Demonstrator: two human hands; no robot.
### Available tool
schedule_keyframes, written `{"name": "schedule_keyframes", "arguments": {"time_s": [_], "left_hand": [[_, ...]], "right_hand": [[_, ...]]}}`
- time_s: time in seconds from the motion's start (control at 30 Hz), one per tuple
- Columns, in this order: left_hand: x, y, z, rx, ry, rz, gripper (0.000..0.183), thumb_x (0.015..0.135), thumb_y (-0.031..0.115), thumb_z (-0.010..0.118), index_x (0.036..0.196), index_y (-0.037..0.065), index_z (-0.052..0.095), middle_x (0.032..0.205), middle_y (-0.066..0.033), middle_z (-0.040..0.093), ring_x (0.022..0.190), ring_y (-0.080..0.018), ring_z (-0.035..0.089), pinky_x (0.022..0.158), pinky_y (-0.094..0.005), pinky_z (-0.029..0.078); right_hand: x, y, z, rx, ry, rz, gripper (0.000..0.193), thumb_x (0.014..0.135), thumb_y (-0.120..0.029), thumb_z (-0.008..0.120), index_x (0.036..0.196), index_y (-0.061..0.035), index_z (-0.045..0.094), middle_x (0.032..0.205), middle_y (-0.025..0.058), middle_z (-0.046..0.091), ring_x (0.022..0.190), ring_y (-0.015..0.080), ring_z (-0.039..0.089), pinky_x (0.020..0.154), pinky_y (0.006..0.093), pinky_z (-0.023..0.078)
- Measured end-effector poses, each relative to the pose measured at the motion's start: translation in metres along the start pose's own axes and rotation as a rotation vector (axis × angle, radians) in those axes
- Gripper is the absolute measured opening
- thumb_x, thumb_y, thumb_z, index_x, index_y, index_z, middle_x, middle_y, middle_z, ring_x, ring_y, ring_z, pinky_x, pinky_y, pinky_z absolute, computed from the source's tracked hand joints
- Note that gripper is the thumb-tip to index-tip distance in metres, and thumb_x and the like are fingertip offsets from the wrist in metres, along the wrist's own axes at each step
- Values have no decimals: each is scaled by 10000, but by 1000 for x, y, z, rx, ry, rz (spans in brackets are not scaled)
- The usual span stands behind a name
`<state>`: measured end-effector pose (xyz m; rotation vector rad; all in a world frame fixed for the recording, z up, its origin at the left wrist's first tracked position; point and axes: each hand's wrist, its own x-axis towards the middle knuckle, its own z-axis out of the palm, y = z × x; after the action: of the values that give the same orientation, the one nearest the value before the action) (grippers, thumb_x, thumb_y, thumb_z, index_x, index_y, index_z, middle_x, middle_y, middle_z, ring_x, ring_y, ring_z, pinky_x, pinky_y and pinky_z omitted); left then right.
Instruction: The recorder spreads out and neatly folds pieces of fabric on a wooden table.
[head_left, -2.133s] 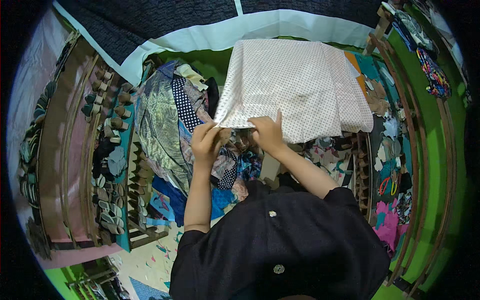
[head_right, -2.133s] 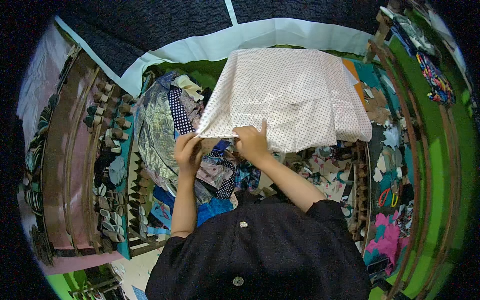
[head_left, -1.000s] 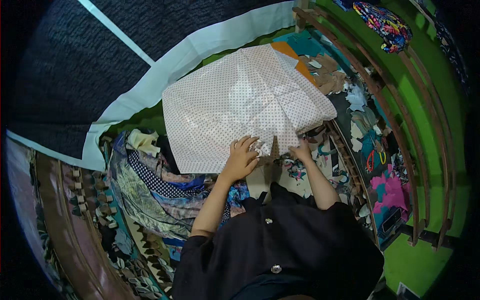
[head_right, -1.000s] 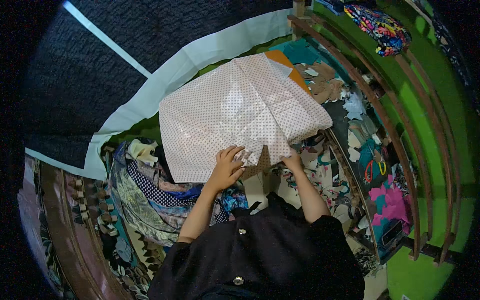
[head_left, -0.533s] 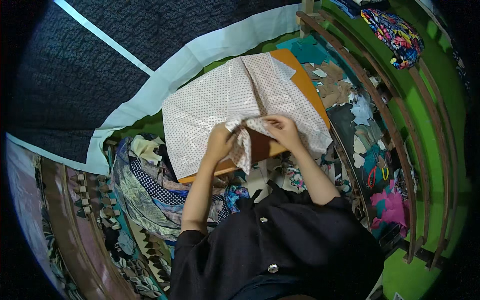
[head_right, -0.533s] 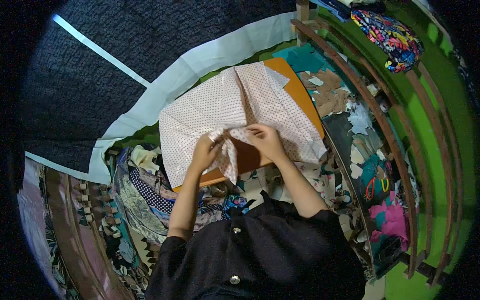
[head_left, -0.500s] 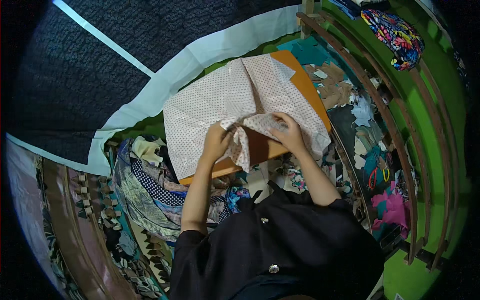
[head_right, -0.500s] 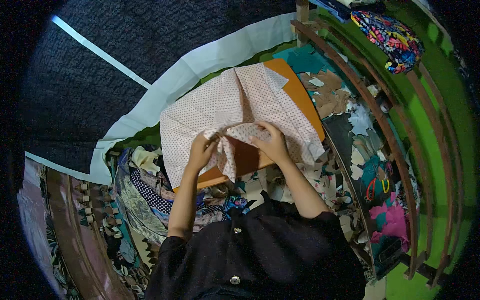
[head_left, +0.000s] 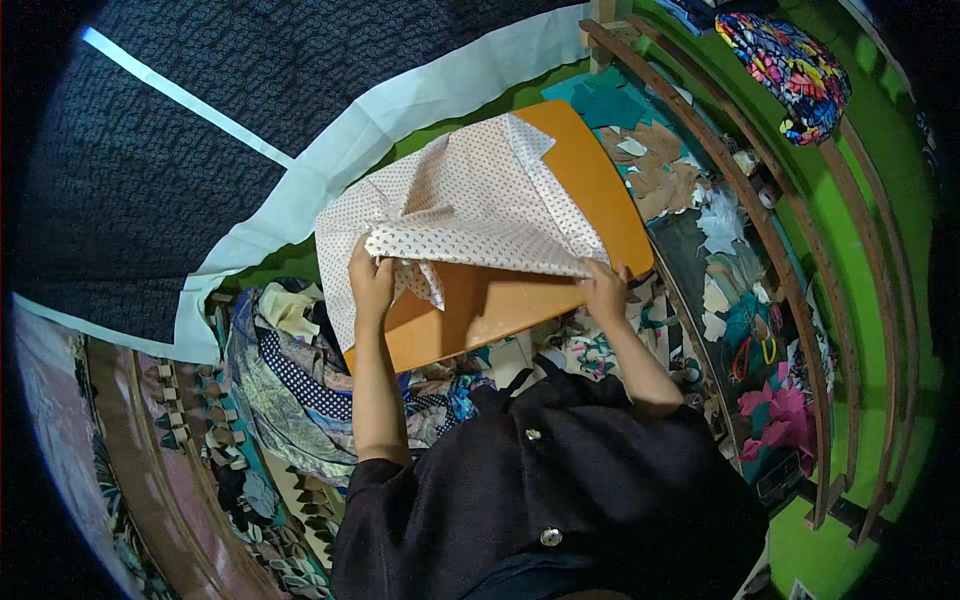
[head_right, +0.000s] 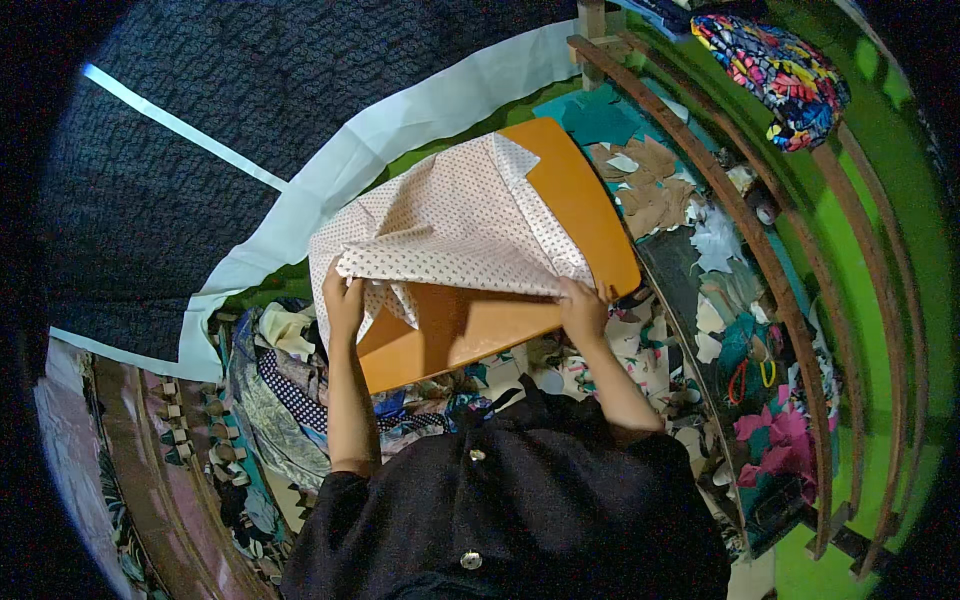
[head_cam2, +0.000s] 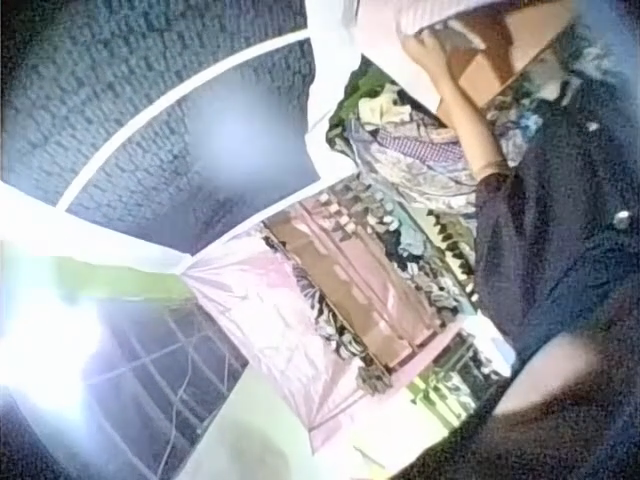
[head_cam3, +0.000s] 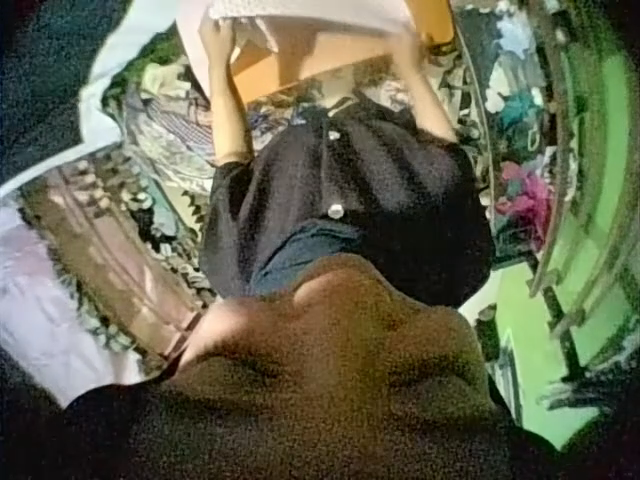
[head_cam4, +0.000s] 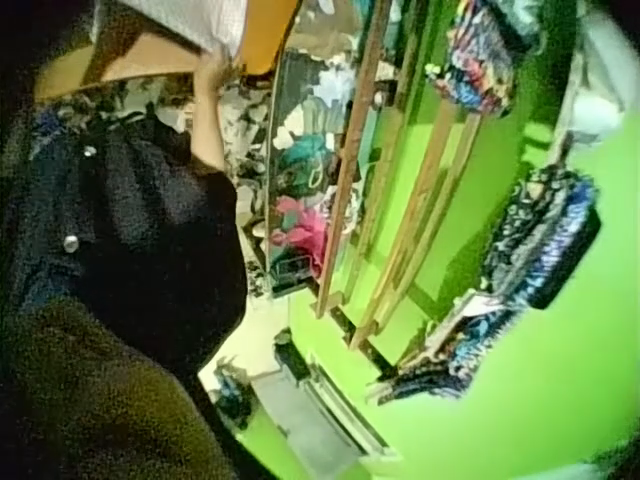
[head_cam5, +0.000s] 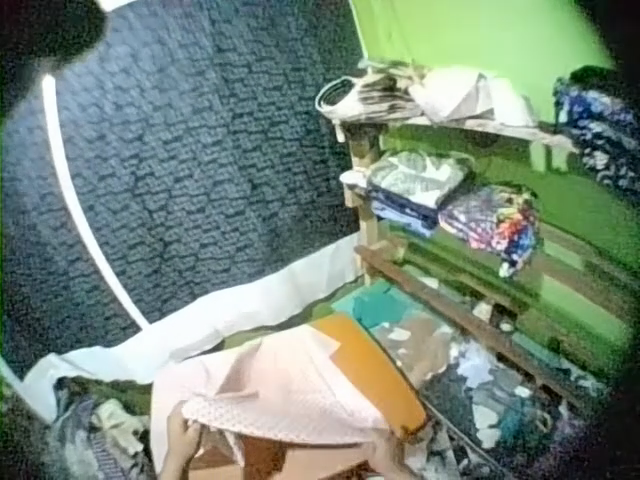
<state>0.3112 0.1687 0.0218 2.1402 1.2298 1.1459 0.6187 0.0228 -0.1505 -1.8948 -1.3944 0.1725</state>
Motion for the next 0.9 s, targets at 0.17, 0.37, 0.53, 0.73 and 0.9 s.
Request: {"name": "schedule_keyframes", "arguments": {"time_s": [0.17, 0.37, 0.53, 0.73, 0.9], "left_hand": [[5, 3, -10, 117, 64, 17, 272, 696, 18, 493, 947, -47, 572, 967, -180, 581, 905, -317, 569, 804, -339, 426], [-13, -9, -51, -37, 267, 47, 293, 737, 3, 466, 1005, -78, 549, 1000, -159, 583, 917, -238, 570, 811, -304, 423], [-68, -59, -45, 202, 145, -53, 337, 772, 34, 479, 1095, -49, 530, 1057, -206, 565, 999, -333, 532, 873, -351, 394], [-129, -97, -20, 182, 15, -264, 439, 652, -9, 477, 1086, -47, 536, 1066, -236, 551, 1030, -365, 506, 913, -383, 378], [-129, -97, -11, 203, 78, -236, 403, 679, -35, 420, 1062, -48, 544, 983, -185, 602, 930, -269, 569, 829, -305, 417]], "right_hand": [[49, -16, -74, 352, -75, 236, 268, 727, 38, 535, 980, -16, 603, 810, 130, 636, 728, 141, 608, 630, 280, 476], [59, -65, -126, -42, 464, -465, 180, 631, 59, 544, 722, -68, 633, 789, 99, 573, 748, 266, 532, 716, 386, 423], [13, -7, -35, 9, -302, -202, 216, 647, 76, 512, 788, -67, 593, 930, 84, 552, 892, 304, 492, 801, 387, 350], [-14, 26, 23, 550, -628, 500, 646, 636, -302, 705, 1156, -10, 457, 1154, 179, 491, 1116, 300, 446, 942, 361, 342], [-3, 37, 22, 244, -864, 582, 629, 702, -314, 666, 1194, 17, 458, 1122, 169, 534, 978, 212, 538, 812, 306, 428]]}}
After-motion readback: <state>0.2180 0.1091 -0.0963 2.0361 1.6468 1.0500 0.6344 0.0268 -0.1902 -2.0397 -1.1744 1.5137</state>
